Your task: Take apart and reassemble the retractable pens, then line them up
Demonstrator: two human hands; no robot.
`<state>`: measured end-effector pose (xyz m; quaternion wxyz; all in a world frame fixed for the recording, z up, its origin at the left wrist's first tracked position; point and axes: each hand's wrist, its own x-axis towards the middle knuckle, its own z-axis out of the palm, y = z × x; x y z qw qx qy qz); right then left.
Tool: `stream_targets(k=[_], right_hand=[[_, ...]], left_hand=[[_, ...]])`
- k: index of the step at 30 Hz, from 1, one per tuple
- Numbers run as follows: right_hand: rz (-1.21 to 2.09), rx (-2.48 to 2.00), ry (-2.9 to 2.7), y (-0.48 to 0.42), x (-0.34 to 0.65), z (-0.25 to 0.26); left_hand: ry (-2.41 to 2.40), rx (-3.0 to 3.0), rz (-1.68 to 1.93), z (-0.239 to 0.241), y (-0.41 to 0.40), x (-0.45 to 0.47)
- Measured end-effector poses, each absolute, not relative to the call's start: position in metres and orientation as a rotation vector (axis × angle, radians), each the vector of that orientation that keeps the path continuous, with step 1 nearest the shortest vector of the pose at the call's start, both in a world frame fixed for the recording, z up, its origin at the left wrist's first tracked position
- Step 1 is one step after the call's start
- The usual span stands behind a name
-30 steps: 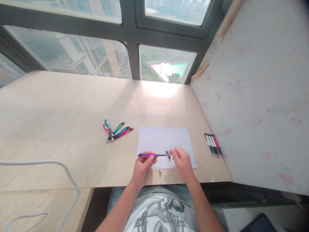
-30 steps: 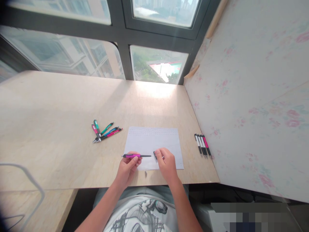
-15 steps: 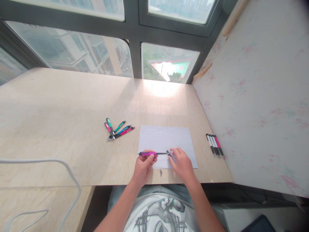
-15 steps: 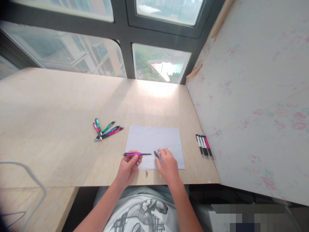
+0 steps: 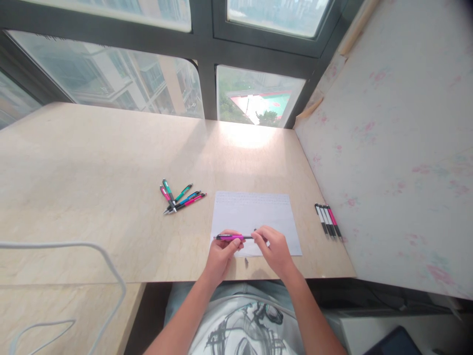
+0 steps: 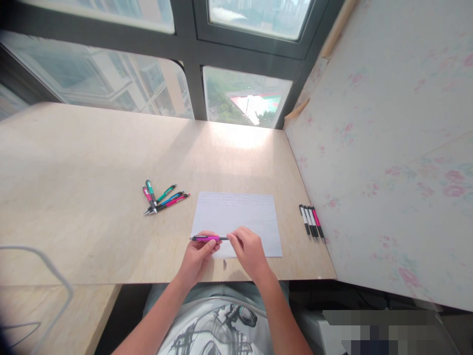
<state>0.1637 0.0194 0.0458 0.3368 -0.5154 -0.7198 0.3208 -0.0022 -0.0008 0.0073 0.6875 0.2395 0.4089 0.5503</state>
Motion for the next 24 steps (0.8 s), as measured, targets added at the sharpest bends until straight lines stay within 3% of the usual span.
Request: stream_targets(k=[14,18,24], right_hand=[[1.012,-1.403,-1.735,0.017,0.170,0.040],[0.773,-1.621,-1.676,0.018,0.182,0.030],[0.535,-1.778,-2.044,0.014,0.174,0.018]], left_hand=[[0.872,0.484,1.253,0.006,0.000,-0.003],[0.864,0.421,1.272,0.007,0.001,-0.002],[0.865,0.389,1.299,0.006,0.002,-0.001]])
